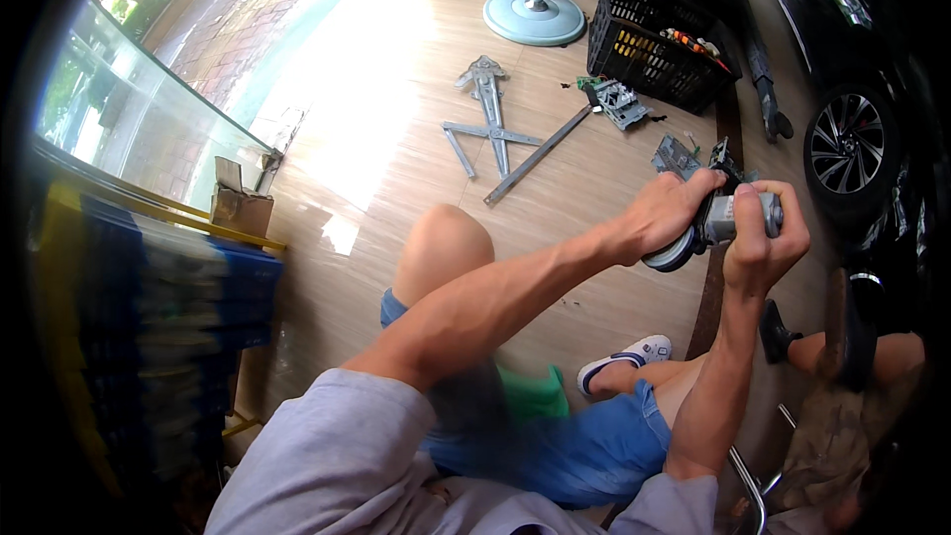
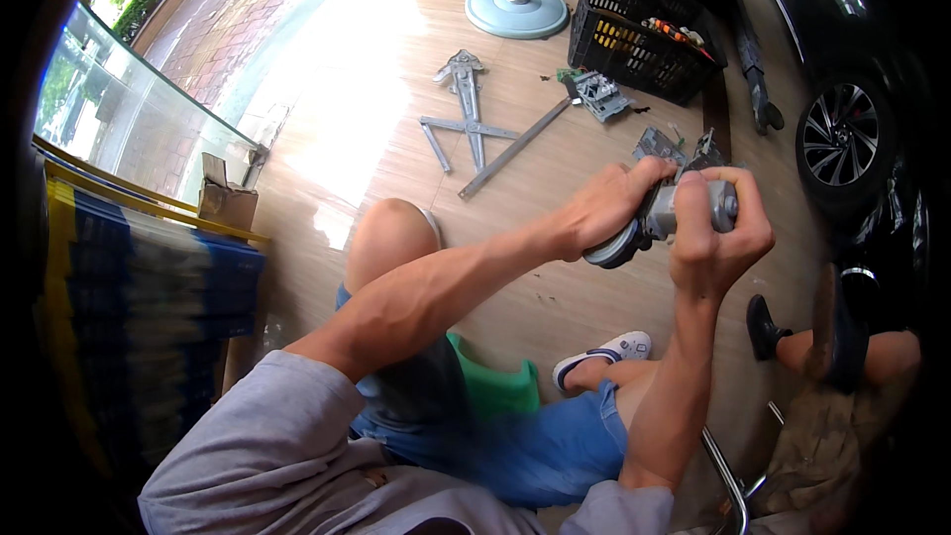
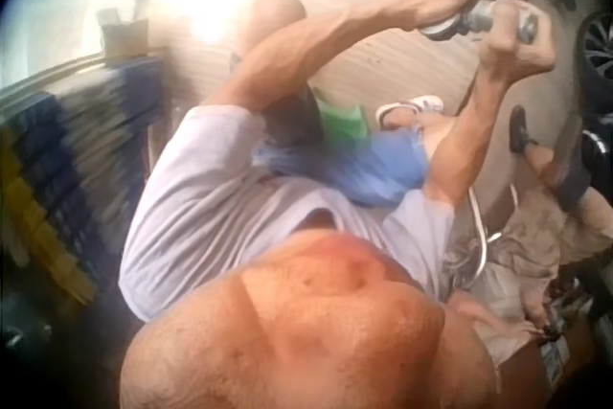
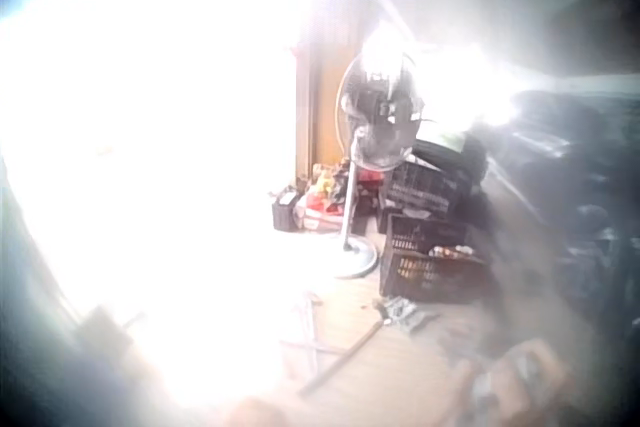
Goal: The person sits on a stool and uses a screwdriver to disassemble a small cylindrical electronic component, likely a motor. They remove screws, separate the casing, and inspect the internal copper windings and shaft. The person then reassembles the device, tightening the screws to secure the casing.
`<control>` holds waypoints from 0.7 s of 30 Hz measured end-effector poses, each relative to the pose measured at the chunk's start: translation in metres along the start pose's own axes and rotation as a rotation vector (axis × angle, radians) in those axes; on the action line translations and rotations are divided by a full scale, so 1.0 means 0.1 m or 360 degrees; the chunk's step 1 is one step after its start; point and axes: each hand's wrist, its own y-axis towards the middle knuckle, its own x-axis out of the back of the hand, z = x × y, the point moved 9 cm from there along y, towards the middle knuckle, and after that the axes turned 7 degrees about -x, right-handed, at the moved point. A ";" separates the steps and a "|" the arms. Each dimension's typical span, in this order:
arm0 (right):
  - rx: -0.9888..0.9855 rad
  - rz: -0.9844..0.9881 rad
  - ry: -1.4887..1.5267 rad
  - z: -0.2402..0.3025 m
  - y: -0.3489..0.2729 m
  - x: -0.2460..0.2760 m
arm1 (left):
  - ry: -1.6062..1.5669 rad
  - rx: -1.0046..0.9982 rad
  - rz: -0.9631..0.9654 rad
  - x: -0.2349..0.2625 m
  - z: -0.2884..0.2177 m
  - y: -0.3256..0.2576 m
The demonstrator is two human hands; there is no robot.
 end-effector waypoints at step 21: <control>0.0145 -0.0054 -0.0103 0.10 0.03 0.10 | 0.0319 -0.0247 0.0087 -0.05 -0.10 0.06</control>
